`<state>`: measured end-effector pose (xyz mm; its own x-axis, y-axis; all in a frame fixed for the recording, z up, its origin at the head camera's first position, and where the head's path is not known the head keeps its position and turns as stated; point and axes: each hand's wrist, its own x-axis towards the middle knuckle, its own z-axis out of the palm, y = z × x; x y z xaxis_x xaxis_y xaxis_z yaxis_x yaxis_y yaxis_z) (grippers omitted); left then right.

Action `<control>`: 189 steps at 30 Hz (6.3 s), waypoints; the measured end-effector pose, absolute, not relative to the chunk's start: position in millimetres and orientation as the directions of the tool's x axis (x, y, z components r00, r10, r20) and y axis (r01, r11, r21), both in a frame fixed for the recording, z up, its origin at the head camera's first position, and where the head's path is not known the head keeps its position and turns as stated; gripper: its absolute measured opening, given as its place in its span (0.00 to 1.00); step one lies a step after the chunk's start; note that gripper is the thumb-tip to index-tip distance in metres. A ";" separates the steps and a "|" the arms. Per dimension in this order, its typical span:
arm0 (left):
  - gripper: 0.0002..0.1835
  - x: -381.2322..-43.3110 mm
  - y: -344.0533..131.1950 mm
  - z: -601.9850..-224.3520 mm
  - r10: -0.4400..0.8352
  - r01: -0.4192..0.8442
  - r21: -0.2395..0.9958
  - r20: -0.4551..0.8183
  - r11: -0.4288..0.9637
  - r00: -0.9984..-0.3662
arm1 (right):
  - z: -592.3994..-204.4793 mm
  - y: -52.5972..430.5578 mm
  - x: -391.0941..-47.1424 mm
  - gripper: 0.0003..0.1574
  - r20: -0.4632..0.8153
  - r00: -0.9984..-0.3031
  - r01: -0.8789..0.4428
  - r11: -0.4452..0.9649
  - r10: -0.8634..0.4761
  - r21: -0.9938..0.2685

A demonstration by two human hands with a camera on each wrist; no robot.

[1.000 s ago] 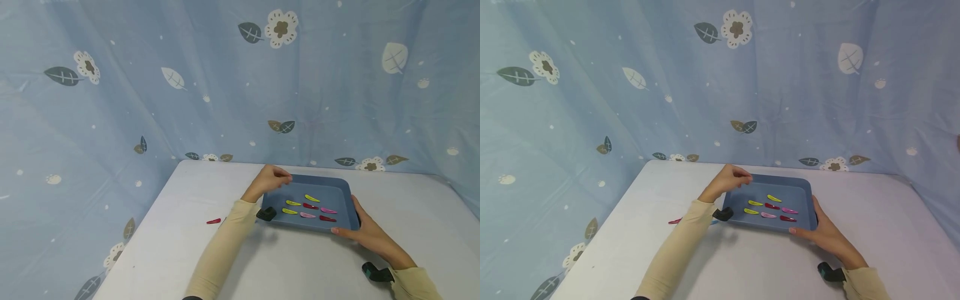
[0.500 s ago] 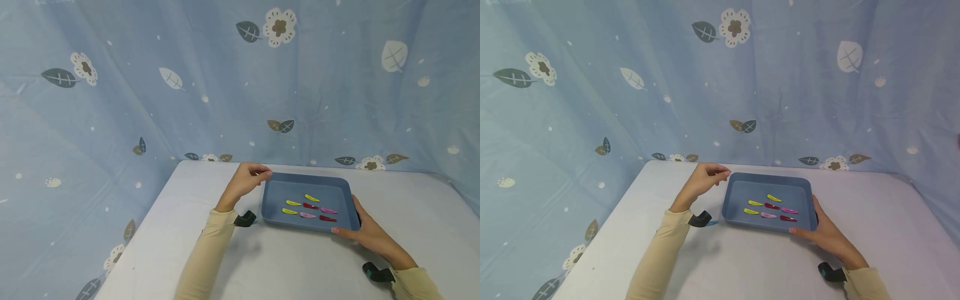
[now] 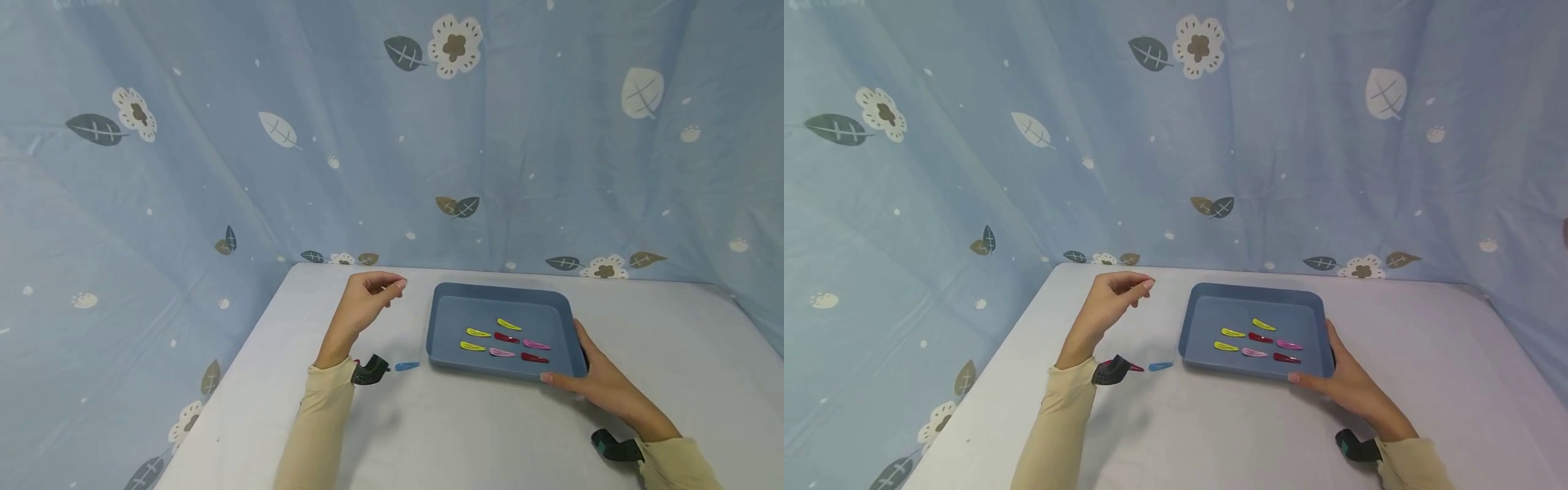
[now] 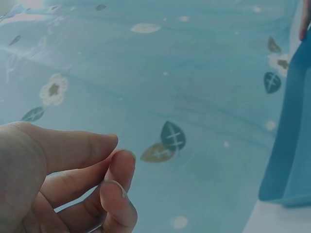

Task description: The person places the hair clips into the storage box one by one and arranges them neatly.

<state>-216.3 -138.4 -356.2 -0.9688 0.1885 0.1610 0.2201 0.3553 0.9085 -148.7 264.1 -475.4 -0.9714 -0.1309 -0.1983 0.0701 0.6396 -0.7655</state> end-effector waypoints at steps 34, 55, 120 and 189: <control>0.16 -197.5 -166.4 -357.3 0.013 0.135 0.941 0.138 0.311 -0.990 | -481.8 265.0 -153.3 0.77 -0.154 -0.979 0.045 0.597 -0.133 -0.801; 0.13 -185.8 -187.9 -352.9 -0.102 0.087 0.958 0.119 0.272 -0.988 | -481.7 259.9 -152.5 0.77 -0.167 -0.978 0.059 0.609 -0.124 -0.791; 0.10 -159.5 -218.2 -451.6 -0.076 -0.058 0.794 -0.015 0.605 -0.997 | -479.4 259.4 -147.8 0.78 -0.174 -0.978 0.061 0.643 -0.114 -0.763; 0.04 -156.8 -198.0 -471.1 -0.029 -0.039 0.727 -0.026 0.686 -0.999 | -480.9 258.4 -145.4 0.77 -0.140 -0.985 0.047 0.614 -0.104 -0.788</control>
